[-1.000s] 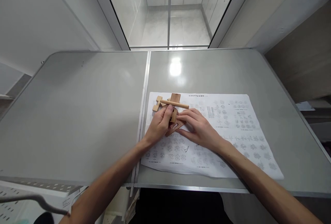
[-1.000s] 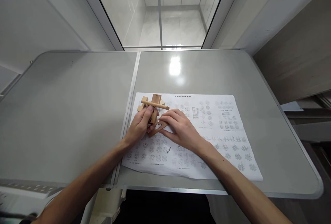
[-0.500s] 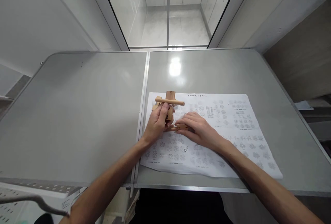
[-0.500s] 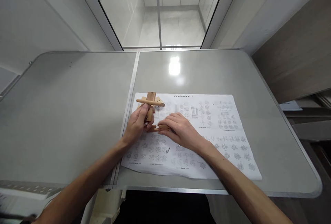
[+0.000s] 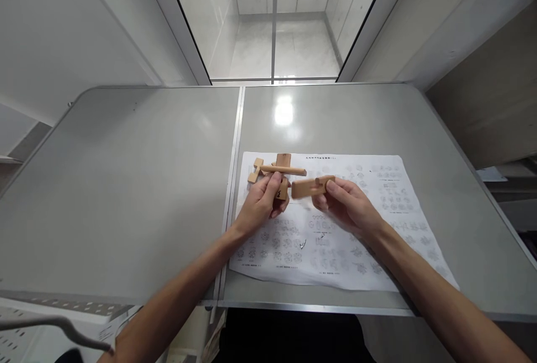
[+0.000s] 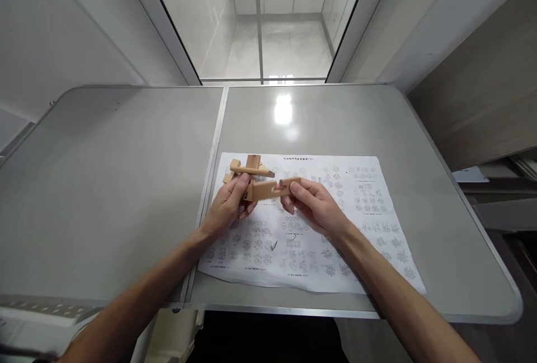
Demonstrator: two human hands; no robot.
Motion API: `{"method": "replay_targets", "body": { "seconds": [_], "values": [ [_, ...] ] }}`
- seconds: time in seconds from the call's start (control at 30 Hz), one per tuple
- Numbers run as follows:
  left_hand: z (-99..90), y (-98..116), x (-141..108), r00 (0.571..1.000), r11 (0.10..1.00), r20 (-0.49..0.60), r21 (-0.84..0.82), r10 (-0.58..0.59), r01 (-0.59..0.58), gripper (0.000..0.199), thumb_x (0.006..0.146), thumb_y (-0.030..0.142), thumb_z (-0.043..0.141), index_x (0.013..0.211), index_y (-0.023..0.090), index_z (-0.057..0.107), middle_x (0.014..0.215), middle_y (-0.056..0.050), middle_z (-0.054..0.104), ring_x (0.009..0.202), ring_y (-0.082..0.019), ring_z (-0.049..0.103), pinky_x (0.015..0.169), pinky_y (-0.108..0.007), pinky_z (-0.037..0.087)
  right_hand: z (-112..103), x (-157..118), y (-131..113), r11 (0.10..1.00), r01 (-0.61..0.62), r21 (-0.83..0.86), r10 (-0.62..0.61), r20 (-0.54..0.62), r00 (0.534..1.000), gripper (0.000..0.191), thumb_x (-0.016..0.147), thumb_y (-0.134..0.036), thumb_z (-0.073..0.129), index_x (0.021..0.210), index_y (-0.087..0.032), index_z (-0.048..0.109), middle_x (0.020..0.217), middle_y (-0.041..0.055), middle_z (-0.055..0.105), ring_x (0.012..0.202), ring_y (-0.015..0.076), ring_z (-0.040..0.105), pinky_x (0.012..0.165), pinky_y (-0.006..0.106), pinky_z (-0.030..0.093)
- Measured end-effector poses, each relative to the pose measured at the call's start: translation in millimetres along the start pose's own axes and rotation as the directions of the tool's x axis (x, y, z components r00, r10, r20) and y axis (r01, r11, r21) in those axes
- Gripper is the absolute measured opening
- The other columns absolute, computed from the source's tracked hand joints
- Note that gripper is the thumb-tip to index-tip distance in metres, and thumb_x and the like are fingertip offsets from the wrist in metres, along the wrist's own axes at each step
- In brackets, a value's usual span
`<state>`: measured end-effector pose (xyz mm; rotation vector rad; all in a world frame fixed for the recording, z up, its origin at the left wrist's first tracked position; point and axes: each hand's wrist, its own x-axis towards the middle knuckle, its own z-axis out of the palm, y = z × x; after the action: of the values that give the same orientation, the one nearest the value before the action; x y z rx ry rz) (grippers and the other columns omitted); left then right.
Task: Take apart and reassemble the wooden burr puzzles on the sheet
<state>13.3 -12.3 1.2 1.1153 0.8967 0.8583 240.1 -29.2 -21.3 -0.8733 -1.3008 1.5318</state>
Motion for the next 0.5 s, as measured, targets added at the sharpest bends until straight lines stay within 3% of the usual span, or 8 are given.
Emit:
{"method": "replay_targets", "body": {
  "seconds": [0.13,0.3,0.4,0.5],
  "values": [
    [-0.7,-2,1,0.996,1.000,0.089,-0.019,-0.003,0.005,0.047,0.107,0.062,0.053,0.089,0.019,0.051,0.061,0.004,0.060,0.039,-0.005,0.041,0.039,-0.020,0.030,2,2,-1,0.994,-0.015,0.108,0.030,-0.140,0.990,0.023,0.104,-0.046,0.071,0.115,-0.025,0.075,0.068,-0.0014,0.063,0.058,0.0167,0.052,0.060,0.033,0.052],
    [-2.5,-6,2,0.993,0.999,0.109,-0.017,-0.038,0.040,0.048,0.107,0.063,0.052,0.101,0.016,0.057,0.066,0.002,0.066,0.039,-0.006,0.045,0.039,-0.019,0.032,6,4,-2,0.988,-0.037,0.152,0.055,-0.116,0.992,0.032,0.107,-0.052,0.060,0.109,-0.023,0.075,0.080,0.0057,0.071,0.068,0.0222,0.064,0.066,0.039,0.057],
    [-2.9,-7,3,0.990,0.998,0.128,-0.011,-0.058,0.060,0.051,0.107,0.064,0.052,0.113,0.015,0.059,0.071,0.000,0.069,0.040,-0.006,0.048,0.038,-0.020,0.035,9,5,1,0.991,-0.046,0.127,0.062,-0.122,0.991,0.041,0.110,-0.055,0.051,0.102,-0.022,0.074,0.075,0.0051,0.067,0.068,0.0226,0.064,0.069,0.039,0.058],
    [-2.1,-6,4,0.991,0.998,0.117,-0.011,-0.060,0.062,0.053,0.105,0.065,0.055,0.115,0.013,0.060,0.082,-0.005,0.075,0.042,-0.007,0.053,0.039,-0.021,0.040,11,6,1,0.980,-0.087,0.181,0.113,-0.138,0.984,0.040,0.108,-0.057,0.056,0.101,-0.021,0.075,0.074,0.0038,0.065,0.068,0.0200,0.062,0.071,0.036,0.058]
  ]
}}
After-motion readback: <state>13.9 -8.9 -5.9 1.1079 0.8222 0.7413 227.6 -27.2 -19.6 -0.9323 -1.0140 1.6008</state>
